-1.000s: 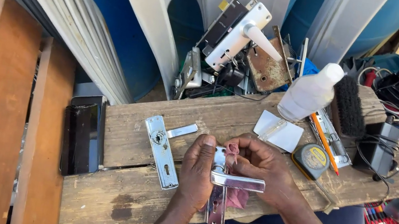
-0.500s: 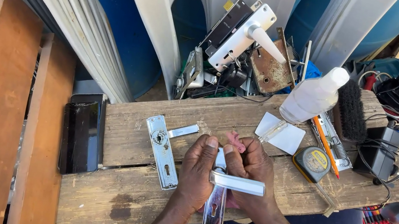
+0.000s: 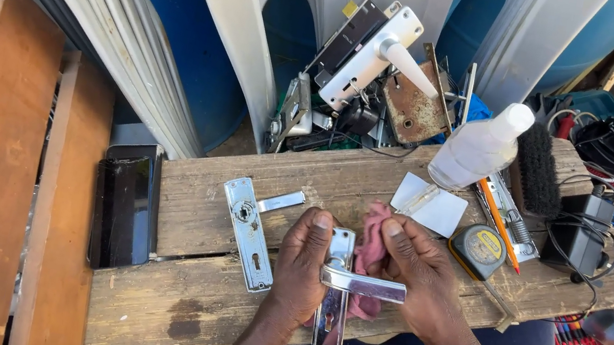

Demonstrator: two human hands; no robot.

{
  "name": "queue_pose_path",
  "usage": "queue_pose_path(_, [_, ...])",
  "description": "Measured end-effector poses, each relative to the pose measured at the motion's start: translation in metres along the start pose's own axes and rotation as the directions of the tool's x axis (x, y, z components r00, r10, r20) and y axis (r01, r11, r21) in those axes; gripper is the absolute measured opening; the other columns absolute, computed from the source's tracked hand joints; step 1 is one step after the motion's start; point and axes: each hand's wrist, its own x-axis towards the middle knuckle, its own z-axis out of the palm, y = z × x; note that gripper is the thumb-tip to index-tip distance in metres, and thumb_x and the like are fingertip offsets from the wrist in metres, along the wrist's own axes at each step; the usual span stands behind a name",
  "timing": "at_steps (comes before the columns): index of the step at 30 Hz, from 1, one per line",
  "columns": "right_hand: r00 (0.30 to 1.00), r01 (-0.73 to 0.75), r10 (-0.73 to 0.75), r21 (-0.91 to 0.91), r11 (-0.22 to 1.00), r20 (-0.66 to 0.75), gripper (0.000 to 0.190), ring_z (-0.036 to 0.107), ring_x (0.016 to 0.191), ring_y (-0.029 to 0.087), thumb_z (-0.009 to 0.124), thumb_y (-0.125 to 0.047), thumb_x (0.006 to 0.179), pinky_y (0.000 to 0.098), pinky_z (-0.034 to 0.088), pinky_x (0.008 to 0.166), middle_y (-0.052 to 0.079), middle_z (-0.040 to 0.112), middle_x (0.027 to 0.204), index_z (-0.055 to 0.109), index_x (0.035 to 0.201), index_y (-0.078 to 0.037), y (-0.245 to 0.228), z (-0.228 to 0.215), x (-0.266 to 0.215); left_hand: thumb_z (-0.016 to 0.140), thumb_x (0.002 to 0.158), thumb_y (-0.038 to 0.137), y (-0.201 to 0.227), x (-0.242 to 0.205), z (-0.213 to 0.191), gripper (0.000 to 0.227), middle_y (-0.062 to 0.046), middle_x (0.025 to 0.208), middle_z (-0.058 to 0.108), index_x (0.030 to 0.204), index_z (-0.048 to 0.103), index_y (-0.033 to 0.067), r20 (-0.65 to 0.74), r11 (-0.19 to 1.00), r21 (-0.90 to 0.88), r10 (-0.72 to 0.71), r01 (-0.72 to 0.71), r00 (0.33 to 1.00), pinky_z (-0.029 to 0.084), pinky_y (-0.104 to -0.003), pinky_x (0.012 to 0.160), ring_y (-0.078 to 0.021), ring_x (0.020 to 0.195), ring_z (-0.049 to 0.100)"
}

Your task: The person cleans a small cylindrical lock cylinder with a pink cloth, then places it in a wooden box. They then pick up a metal door latch assembly, wipe it with the cloth, apply liquid from a white bottle, and continue wiping. Finally, they use a screwdriver to adjust a screw on the latch assembly.

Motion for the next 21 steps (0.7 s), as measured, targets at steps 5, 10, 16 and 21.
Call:
queue_pose_path(5, [0.972,0.215,-0.118,-0.566,0.796,0.205,0.022,0.077,0.108,0.019,0.067,-0.018,0.097,0.0335,0.058,0.088,0.005,0.081,0.116,0.081,0.113,-0.011,-0.016,-0.006,-0.018,0.057,0.110,0.038,-0.001,-0.004,-0.001,0.036,0.007,0.063,0.037,0.081,0.050,0.0190,0.021,0.996,-0.093,0.002,0.000,1.000,0.032,-0.028,0.043,-0.0068,0.051,0.036])
queue_pose_path(10, [0.905,0.391,-0.344,-0.811,0.436,0.252,0.023,0.074,0.086,0.015,0.068,-0.030,0.099,0.0324,0.060,0.071,-0.001,0.078,0.093,0.088,0.096,-0.020,-0.029,-0.014,-0.021,0.057,0.110,0.041,-0.003,0.000,-0.005,0.039,0.007,0.064,0.034,0.078,0.047,0.0201,0.030,0.994,-0.097,0.050,-0.047,0.998,0.033,-0.029,0.046,-0.0073,0.053,0.035])
queue_pose_path(16, [0.731,0.526,-0.320,-0.796,-0.299,0.603,0.040,0.062,0.119,0.033,0.069,-0.022,0.085,0.0527,0.042,0.104,0.004,0.069,0.129,0.076,0.124,-0.022,-0.022,-0.034,0.031,0.055,0.110,0.041,0.002,-0.004,0.005,0.038,0.005,0.067,0.042,0.081,0.052,0.0176,0.029,0.996,-0.047,0.079,-0.078,0.996,0.033,-0.030,0.049,-0.0083,0.057,0.039])
queue_pose_path(21, [0.818,0.433,-0.198,-0.804,-0.408,0.541,0.031,0.059,0.125,0.028,0.060,-0.018,0.091,0.0604,0.021,0.129,-0.001,0.067,0.122,0.081,0.111,-0.029,-0.024,-0.035,0.041,0.054,0.111,0.040,0.004,-0.005,0.006,0.037,0.006,0.066,0.040,0.081,0.050,0.0177,-0.015,0.992,-0.065,0.105,-0.106,0.994,0.033,-0.029,0.048,-0.0081,0.056,0.038])
